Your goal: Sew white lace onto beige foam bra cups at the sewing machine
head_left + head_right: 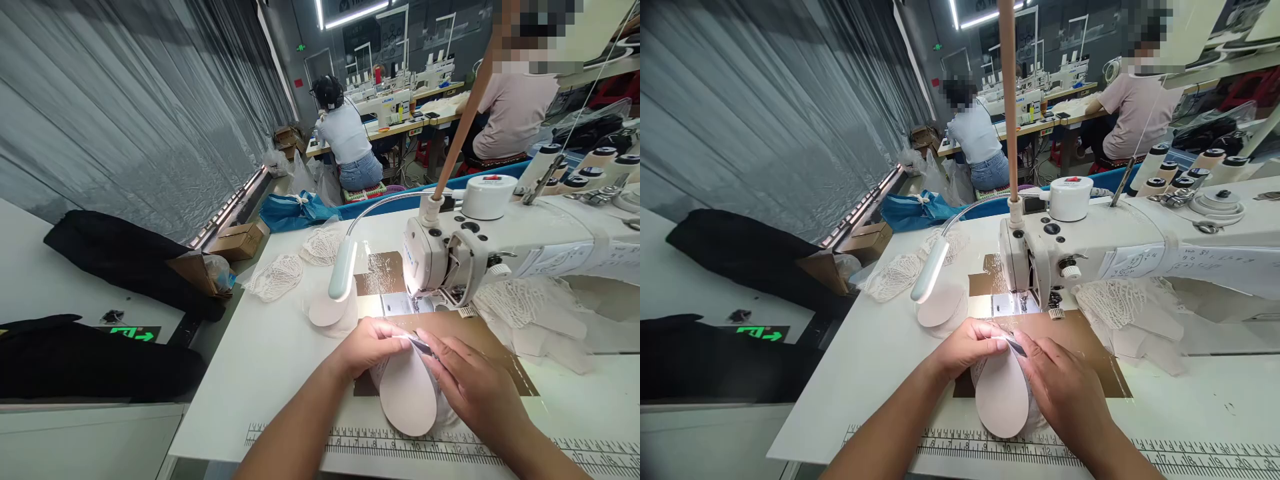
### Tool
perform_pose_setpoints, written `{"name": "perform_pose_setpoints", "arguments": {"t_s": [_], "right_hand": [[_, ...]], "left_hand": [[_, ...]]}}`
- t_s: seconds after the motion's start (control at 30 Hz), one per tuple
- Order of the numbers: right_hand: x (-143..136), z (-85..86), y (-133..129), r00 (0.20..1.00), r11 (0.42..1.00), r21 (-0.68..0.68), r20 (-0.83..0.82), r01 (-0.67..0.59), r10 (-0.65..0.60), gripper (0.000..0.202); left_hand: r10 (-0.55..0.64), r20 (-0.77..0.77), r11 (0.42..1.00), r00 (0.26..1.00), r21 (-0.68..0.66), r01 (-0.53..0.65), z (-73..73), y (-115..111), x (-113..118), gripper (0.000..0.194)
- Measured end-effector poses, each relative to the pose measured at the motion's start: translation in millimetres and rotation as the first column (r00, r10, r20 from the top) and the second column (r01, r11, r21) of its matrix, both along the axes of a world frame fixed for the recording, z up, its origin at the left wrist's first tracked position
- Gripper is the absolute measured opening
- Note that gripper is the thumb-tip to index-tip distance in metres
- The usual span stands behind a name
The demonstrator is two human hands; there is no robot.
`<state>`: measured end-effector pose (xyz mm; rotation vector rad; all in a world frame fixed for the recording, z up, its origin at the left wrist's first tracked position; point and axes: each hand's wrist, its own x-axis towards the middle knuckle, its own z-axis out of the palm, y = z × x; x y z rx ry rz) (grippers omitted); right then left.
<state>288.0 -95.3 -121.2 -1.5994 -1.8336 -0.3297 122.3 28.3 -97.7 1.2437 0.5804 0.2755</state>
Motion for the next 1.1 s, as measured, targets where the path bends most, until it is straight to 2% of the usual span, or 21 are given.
{"name": "perform_pose_setpoints", "arguments": {"t_s": [0.13, 0.27, 0.4, 0.57, 0.63, 0.7, 0.77, 0.87, 0.97, 1.1], "right_hand": [[-1.0, 0.8, 0.5, 1.0, 0.999, 0.038, 0.015, -0.004, 0.004, 0.028], [-1.6, 0.2, 1.4, 1.0, 0.998, 0.058, 0.018, -0.01, 0.009, 0.028], [-3.0, -0.2, 3.1, 0.999, 0.996, 0.088, 0.052, -0.008, 0.004, 0.028], [-1.0, 0.2, 3.3, 0.997, 0.998, 0.059, 0.08, -0.018, 0.013, 0.028], [3.8, -0.1, 2.1, 1.0, 1.0, 0.015, 0.005, -0.006, 0.006, 0.028], [10.3, -0.3, 0.9, 0.986, 0.997, -0.075, -0.165, 0.017, -0.029, 0.028], [16.7, -0.6, 0.2, 0.92, 0.977, -0.212, -0.382, 0.002, -0.085, 0.032], [22.6, -1.9, 0.5, 0.774, 0.902, -0.4, -0.618, -0.16, -0.136, 0.052], [23.6, -3.4, 0.6, 0.694, 0.837, -0.462, -0.705, -0.293, -0.146, 0.053], [23.0, -0.7, -0.6, 0.662, 0.856, -0.424, -0.737, -0.296, -0.136, 0.042]], "left_hand": [[-0.006, 0.009, 0.999, 1.0, -0.031, 0.006, -0.7, 0.4, -0.1, 0.029], [-0.002, 0.026, 1.0, 1.0, -0.002, 0.002, -1.5, 0.2, 0.6, 0.027], [-0.026, 0.033, 1.0, 0.999, -0.011, 0.026, -2.9, -2.5, 2.4, 0.032], [-0.051, 0.024, 0.999, 0.998, -0.006, 0.051, -3.7, -3.8, 2.9, 0.037], [-0.046, 0.006, 0.999, 0.999, -0.01, 0.046, -3.3, -2.9, 1.6, 0.037], [-0.037, -0.026, 0.999, 0.999, -0.034, 0.036, -2.7, -2.0, 0.3, 0.036], [-0.023, -0.045, 0.999, 0.999, -0.049, 0.021, -2.3, -1.3, -0.3, 0.035], [-0.02, -0.037, 0.999, 0.999, -0.049, 0.018, -2.7, -0.8, 0.1, 0.033], [-0.027, -0.03, 0.999, 0.999, -0.04, 0.025, -3.7, -0.4, 0.5, 0.031], [-0.036, 0.014, 0.999, 0.999, 0.029, 0.036, -2.8, -1.8, 2.0, 0.032]]}}
